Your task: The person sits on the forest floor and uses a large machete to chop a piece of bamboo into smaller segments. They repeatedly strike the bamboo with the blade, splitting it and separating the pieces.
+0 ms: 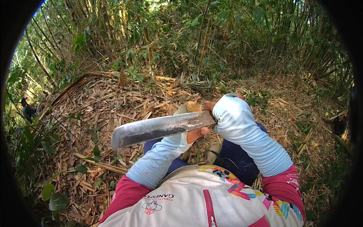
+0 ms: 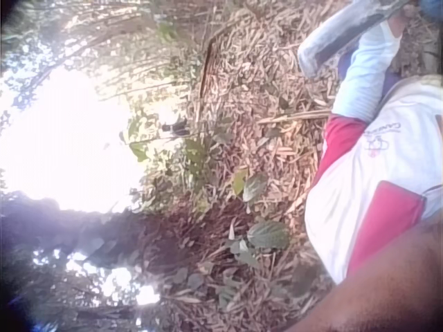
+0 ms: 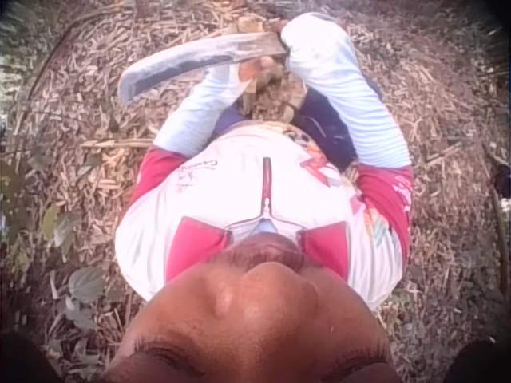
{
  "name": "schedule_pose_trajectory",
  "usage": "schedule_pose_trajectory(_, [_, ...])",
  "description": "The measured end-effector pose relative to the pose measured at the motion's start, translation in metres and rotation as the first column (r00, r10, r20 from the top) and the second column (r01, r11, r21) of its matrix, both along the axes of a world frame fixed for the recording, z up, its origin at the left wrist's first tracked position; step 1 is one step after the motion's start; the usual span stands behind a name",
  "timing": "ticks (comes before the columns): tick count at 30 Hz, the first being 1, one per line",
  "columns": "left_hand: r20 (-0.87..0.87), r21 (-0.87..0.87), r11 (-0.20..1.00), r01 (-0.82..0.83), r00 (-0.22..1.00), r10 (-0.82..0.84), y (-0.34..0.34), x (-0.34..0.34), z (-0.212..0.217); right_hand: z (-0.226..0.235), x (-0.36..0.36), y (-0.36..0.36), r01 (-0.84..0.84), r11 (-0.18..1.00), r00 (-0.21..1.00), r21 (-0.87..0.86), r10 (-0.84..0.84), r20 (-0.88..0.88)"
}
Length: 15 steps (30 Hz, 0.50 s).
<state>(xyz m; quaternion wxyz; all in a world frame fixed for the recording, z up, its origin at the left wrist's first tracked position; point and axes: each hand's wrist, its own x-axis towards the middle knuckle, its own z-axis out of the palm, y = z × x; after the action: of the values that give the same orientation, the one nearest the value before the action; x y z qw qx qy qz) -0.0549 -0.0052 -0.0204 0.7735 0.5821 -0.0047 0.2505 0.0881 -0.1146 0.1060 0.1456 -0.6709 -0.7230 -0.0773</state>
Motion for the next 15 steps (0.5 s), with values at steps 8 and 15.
schedule_pose_trajectory(8, [0.063,-0.501,0.864,0.054,0.998,-0.026,0.001,0.003,-0.002,-0.018,0.006,0.008,-0.008,0.996,1.0,0.085,0.009,-0.011])
schedule_pose_trajectory(15, [-0.041,0.112,0.899,-0.423,0.902,0.43,-0.016,-0.014,0.01,-0.03,0.031,0.032,0.286,0.958,0.871,-0.031,-0.273,-0.409])
